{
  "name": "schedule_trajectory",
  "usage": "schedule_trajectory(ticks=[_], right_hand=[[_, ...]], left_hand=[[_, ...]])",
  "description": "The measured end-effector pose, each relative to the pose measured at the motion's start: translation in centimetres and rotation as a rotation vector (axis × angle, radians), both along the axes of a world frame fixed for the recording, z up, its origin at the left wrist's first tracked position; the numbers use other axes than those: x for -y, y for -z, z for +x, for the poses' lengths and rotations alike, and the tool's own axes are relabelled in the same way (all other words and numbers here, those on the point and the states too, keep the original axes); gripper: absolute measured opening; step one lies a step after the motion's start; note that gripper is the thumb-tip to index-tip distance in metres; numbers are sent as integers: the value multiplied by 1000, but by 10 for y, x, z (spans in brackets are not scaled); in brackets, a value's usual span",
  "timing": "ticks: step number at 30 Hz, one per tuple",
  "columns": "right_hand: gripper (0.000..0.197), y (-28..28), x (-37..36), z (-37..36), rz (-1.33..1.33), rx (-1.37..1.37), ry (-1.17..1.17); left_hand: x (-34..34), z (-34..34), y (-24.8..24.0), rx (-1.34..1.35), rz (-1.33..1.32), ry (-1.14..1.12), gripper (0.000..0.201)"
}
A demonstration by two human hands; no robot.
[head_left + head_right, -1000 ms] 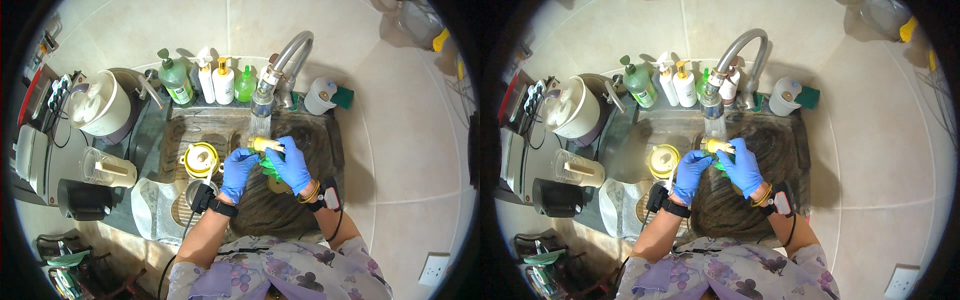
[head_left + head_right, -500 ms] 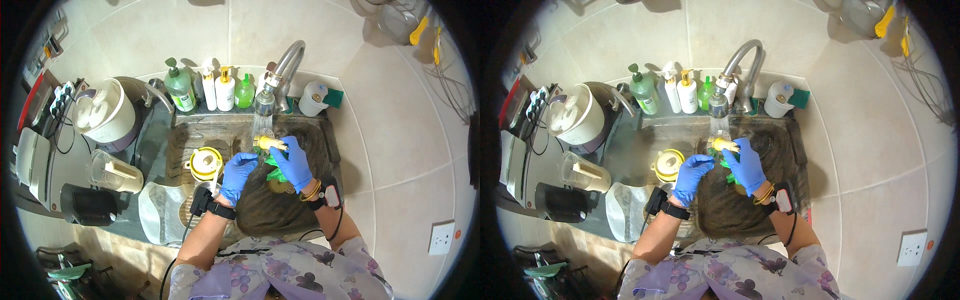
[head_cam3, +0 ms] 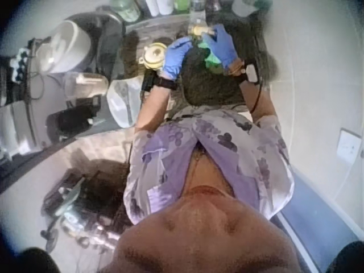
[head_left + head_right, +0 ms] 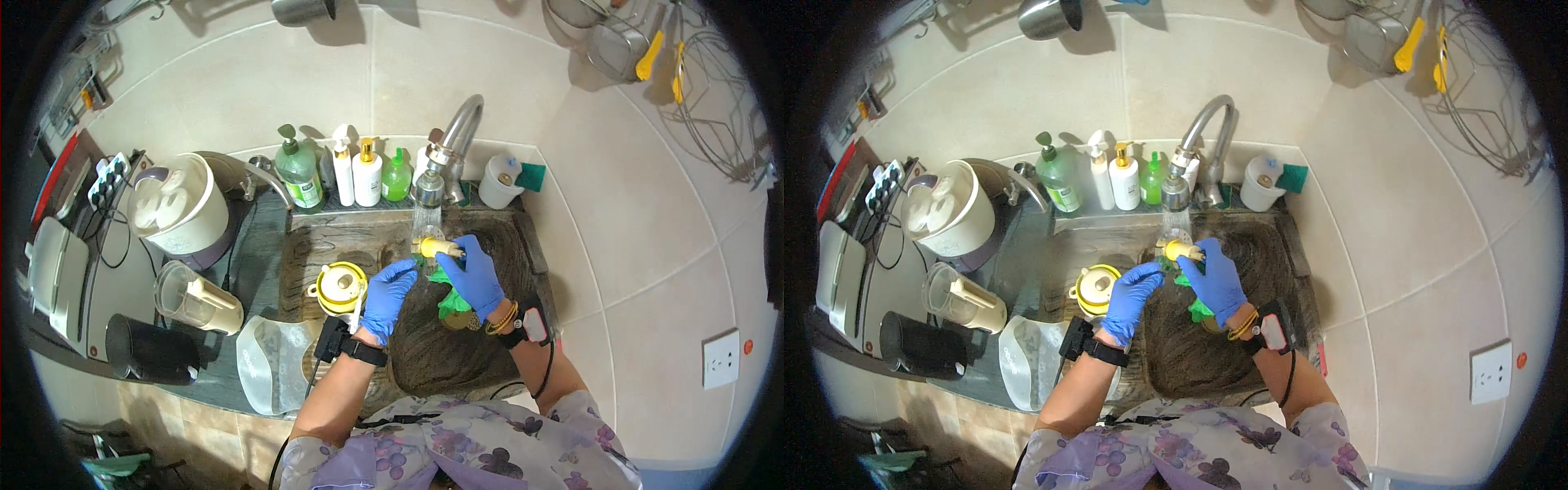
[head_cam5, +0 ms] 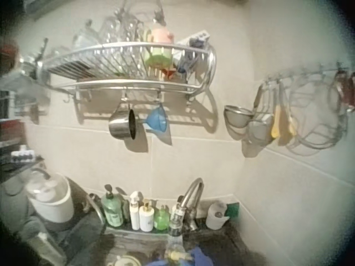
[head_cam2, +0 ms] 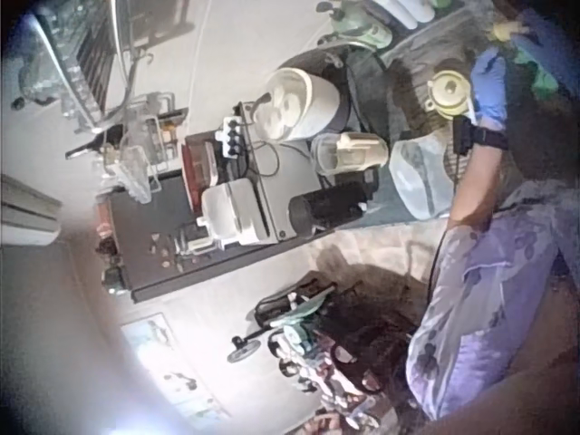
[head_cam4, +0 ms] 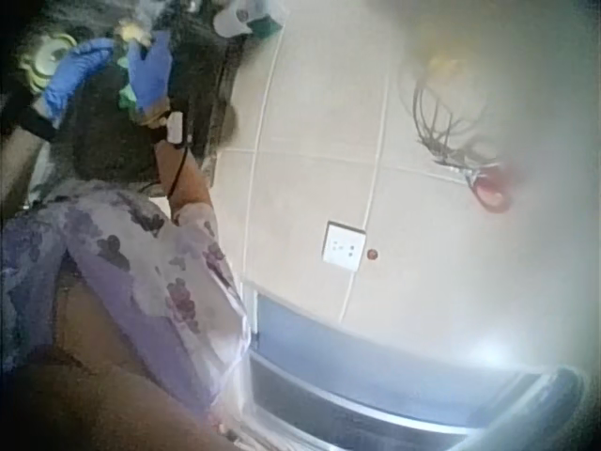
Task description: Washing and scrubbing a component of a citrus juicer under a running faucet using a sponge.
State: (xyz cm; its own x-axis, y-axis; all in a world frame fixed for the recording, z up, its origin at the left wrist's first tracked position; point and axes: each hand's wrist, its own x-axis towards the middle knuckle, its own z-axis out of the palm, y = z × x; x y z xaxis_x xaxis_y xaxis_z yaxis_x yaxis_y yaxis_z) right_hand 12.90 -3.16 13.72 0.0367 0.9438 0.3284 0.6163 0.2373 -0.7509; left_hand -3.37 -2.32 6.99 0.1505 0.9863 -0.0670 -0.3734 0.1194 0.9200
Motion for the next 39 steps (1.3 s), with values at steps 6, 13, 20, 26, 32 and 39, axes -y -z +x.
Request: schedule_trajectory(ticks=[6,13,20,26,32,39], right_hand=[[34,5,-8,3,13,33,-81],[34,14,-22,27,-111,3,-127],[35,26,-38,49,-51,31,-128],[35,31,-37,51,-87,56,-188],[32,28,-35,53,54,174,-215],[33,25,-35,57,-14,187,-186]], left_hand=[[-9,16,5,13,-61,-106,16],[-20,40,14,-162,-92,-158,11],[-28,54,19,-173,-32,-245,15],[-41,58,3,-215,-91,-253,17],[-43,63,13,-380,-45,-218,13],[-41,66,21,-240,34,-199,13]])
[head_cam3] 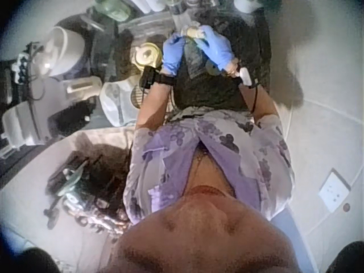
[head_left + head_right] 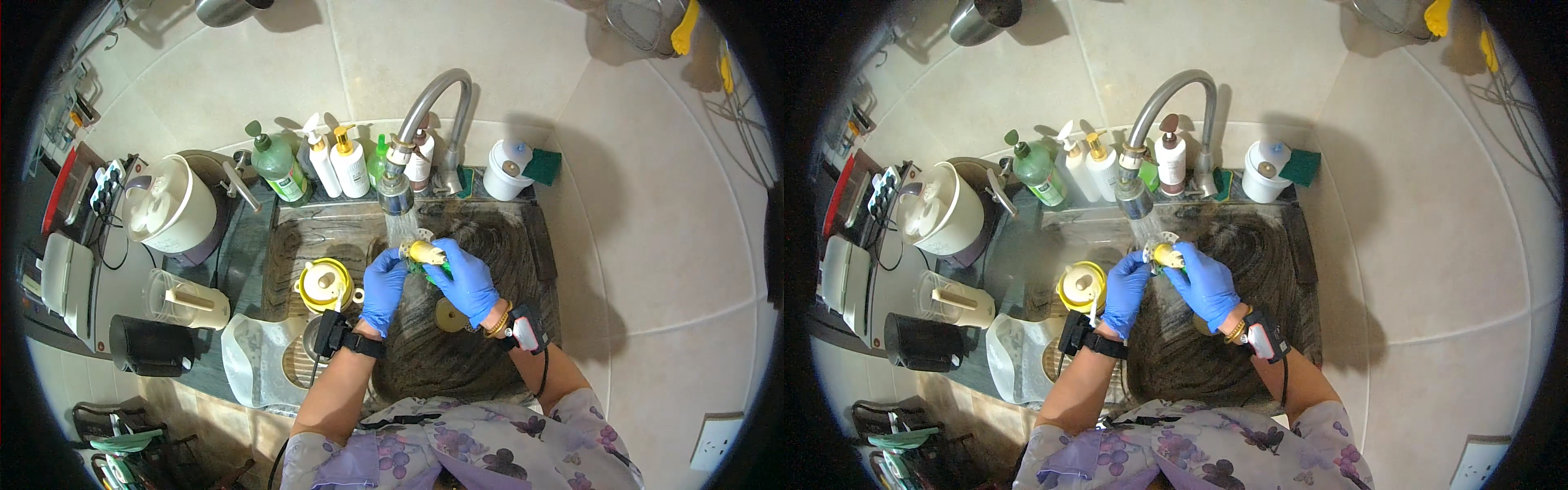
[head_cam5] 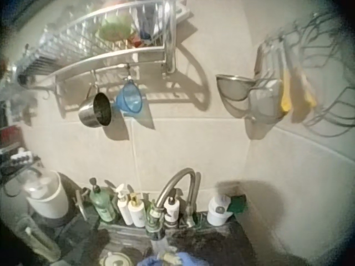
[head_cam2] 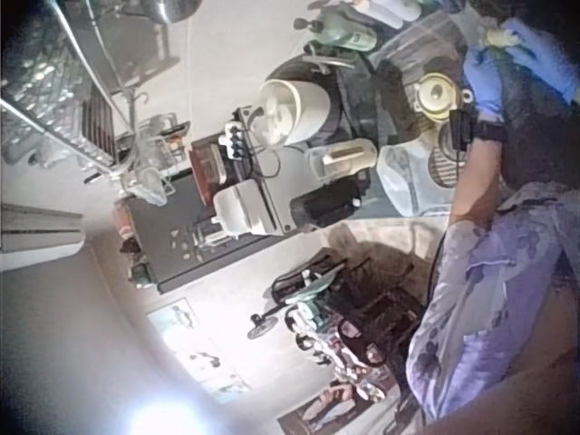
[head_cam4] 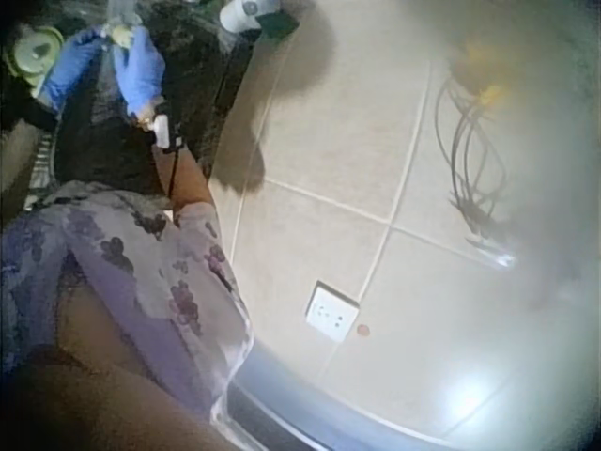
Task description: Washing and scrubbing a component of a citrus juicer under a running faucet using a sponge.
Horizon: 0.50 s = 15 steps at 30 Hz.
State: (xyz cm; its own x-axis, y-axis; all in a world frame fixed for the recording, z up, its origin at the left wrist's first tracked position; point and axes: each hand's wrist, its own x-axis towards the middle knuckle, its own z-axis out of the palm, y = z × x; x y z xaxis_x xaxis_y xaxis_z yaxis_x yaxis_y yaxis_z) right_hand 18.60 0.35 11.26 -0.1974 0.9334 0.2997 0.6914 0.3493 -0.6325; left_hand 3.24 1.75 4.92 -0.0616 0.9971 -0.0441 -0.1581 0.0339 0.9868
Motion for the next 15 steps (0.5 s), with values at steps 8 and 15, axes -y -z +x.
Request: schedule_trajectory(ticks=[8,15], right_hand=[[33,-1,1,-3,-33,-21,-22],[32,6,-1,-2,21,-21,-16]], left_hand=[[-2,-8,2,86,-45,-30,9],[1,-9,-5,265,-252,20,9]])
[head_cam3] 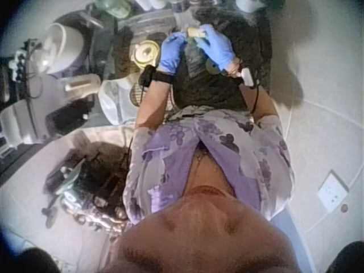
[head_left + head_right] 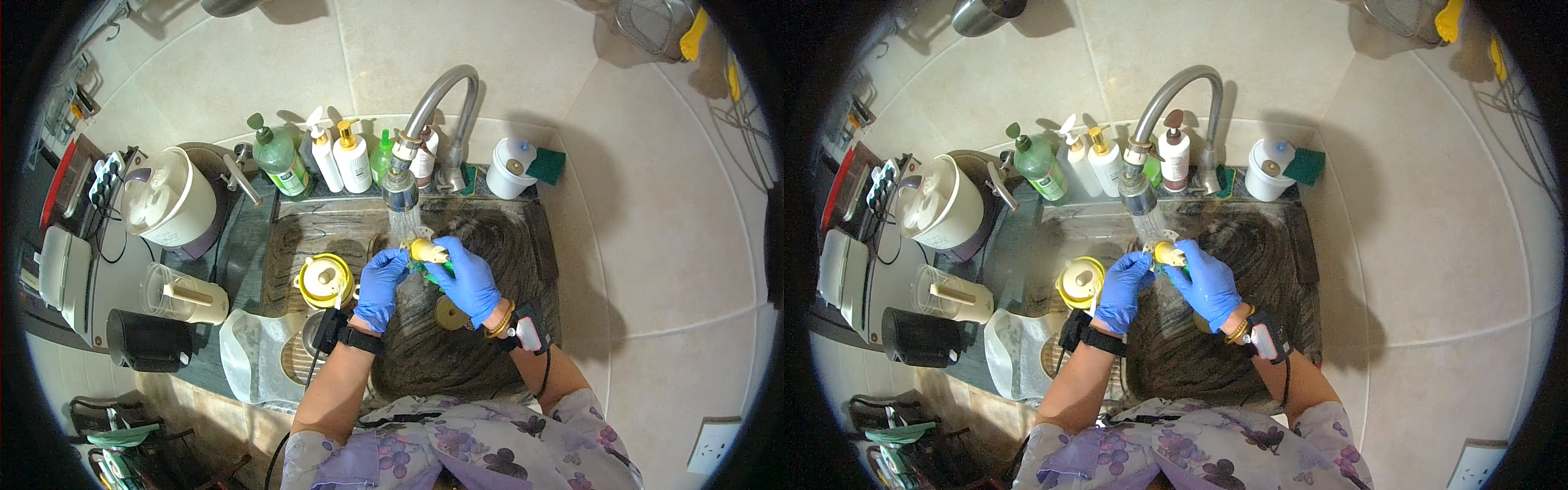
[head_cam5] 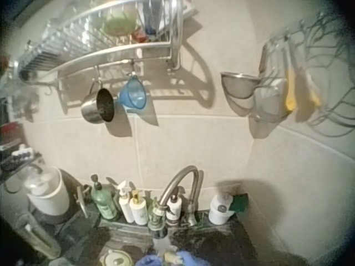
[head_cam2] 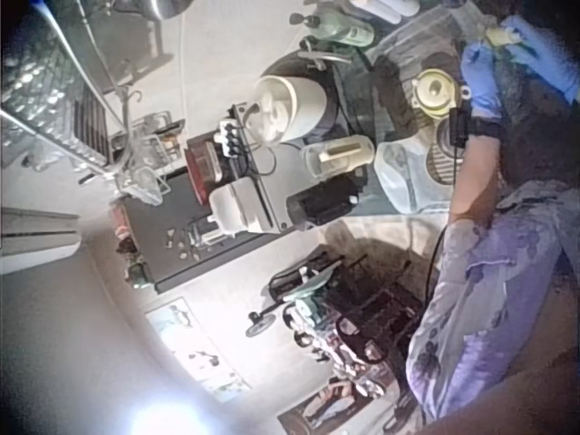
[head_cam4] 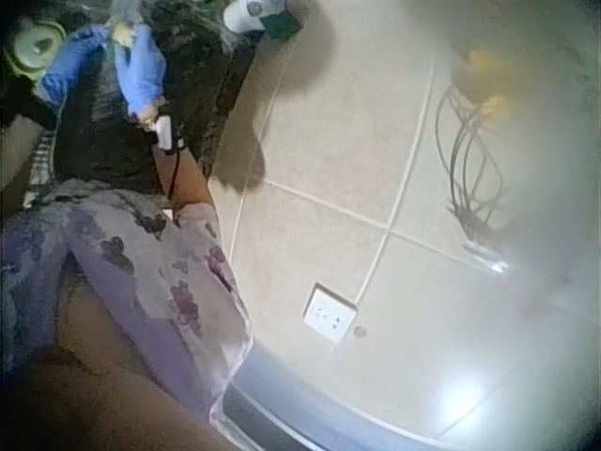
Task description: Washing and scrubbing a component of a citrus juicer under a running faucet using a sponge.
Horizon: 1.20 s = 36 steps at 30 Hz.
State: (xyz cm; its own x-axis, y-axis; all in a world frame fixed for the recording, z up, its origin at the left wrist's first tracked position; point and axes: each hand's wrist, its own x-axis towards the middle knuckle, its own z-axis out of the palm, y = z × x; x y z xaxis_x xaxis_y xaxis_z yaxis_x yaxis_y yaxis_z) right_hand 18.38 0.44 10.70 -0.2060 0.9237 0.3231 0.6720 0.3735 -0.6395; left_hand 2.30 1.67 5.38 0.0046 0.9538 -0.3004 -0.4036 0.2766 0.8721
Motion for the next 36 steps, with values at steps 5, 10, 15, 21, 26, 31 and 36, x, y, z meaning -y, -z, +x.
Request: schedule_trajectory(ticks=[5,10,15,21,26,31,36], right_hand=[[32,2,-1,3,1,-37,1],[32,2,-2,4,-34,-47,9],[33,8,-3,6,-33,-38,18],[32,7,-2,4,-7,-15,6],[33,3,0,2,-54,8,-11],[35,-2,6,-3,-40,142,-127],[36,-4,5,-3,34,146,-141]], left_hand=[[2,-2,-4,156,-98,34,9],[-2,-4,5,160,-107,73,9],[-3,1,-13,189,-200,25,10],[-3,-6,5,35,-111,90,16],[-2,-2,3,-48,-102,45,17],[-5,2,10,-183,124,-64,11],[-4,4,10,-357,210,-74,13]])
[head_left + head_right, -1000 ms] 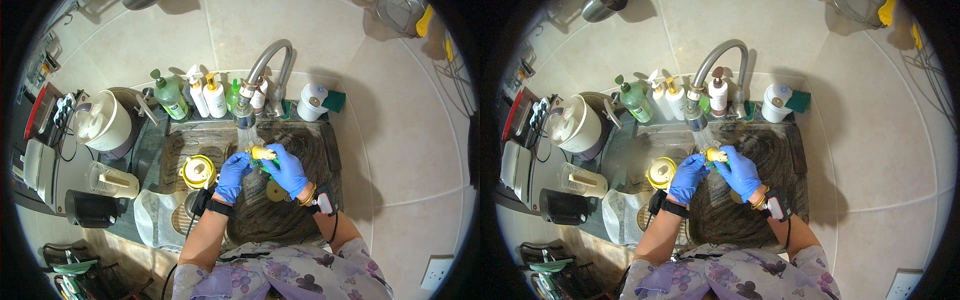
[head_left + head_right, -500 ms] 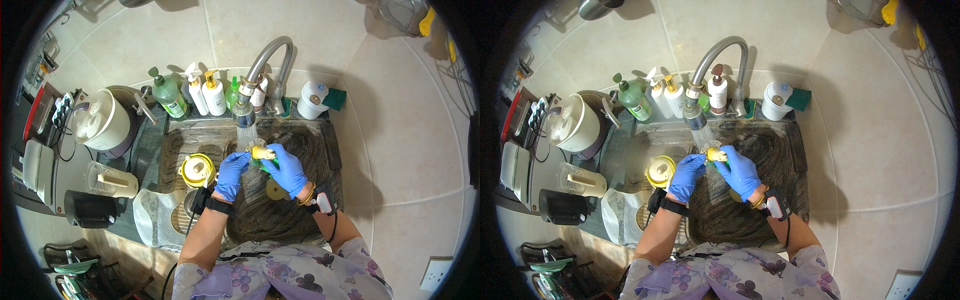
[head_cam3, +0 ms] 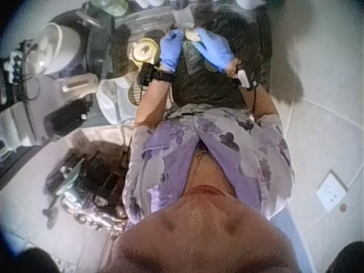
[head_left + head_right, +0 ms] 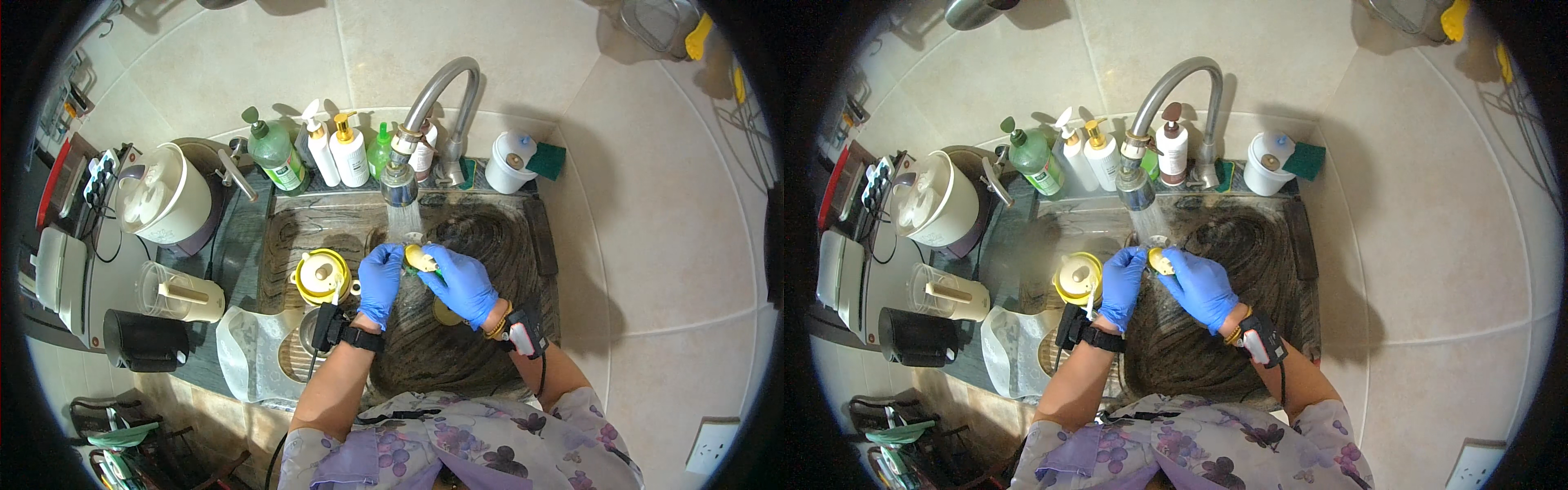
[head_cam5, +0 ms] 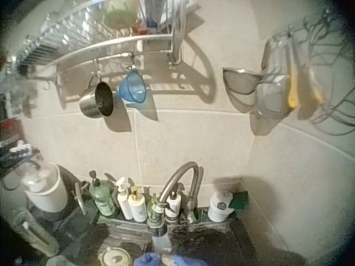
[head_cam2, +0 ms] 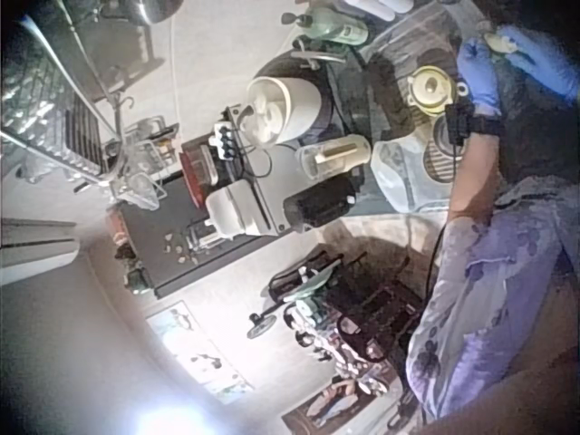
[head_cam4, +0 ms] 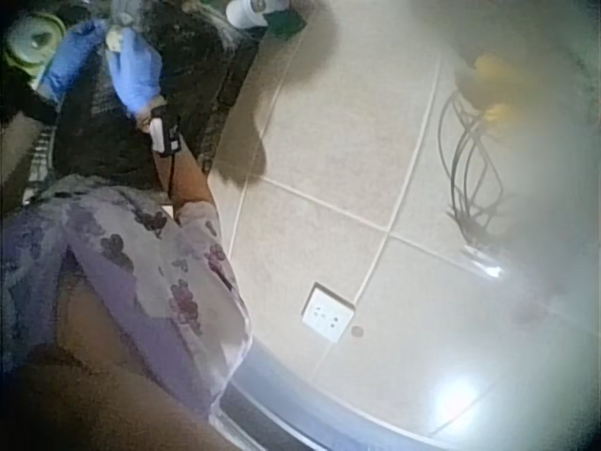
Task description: Washing and scrubbing a component of a citrus juicer under a running faucet using a sponge.
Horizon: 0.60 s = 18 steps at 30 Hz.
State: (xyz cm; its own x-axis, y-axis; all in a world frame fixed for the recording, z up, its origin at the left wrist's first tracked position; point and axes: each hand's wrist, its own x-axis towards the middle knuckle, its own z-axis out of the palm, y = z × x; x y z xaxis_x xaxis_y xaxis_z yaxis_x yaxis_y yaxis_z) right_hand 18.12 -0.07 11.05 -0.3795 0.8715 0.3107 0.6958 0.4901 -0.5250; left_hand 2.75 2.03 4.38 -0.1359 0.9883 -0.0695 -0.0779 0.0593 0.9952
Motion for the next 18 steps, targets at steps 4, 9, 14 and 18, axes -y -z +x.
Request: schedule_trajectory(ticks=[4,9,14,18], right_hand=[[36,-4,2,-4,2,-22,-31],[35,-3,1,-2,-5,-26,-14],[34,-5,1,-2,15,-44,-11],[33,-3,0,0,-16,-16,0]], left_hand=[[2,-2,-1,-33,21,-35,19],[4,-4,-8,113,-74,-36,18],[2,-3,-3,21,-51,22,15],[3,0,-7,-80,-20,66,16]])
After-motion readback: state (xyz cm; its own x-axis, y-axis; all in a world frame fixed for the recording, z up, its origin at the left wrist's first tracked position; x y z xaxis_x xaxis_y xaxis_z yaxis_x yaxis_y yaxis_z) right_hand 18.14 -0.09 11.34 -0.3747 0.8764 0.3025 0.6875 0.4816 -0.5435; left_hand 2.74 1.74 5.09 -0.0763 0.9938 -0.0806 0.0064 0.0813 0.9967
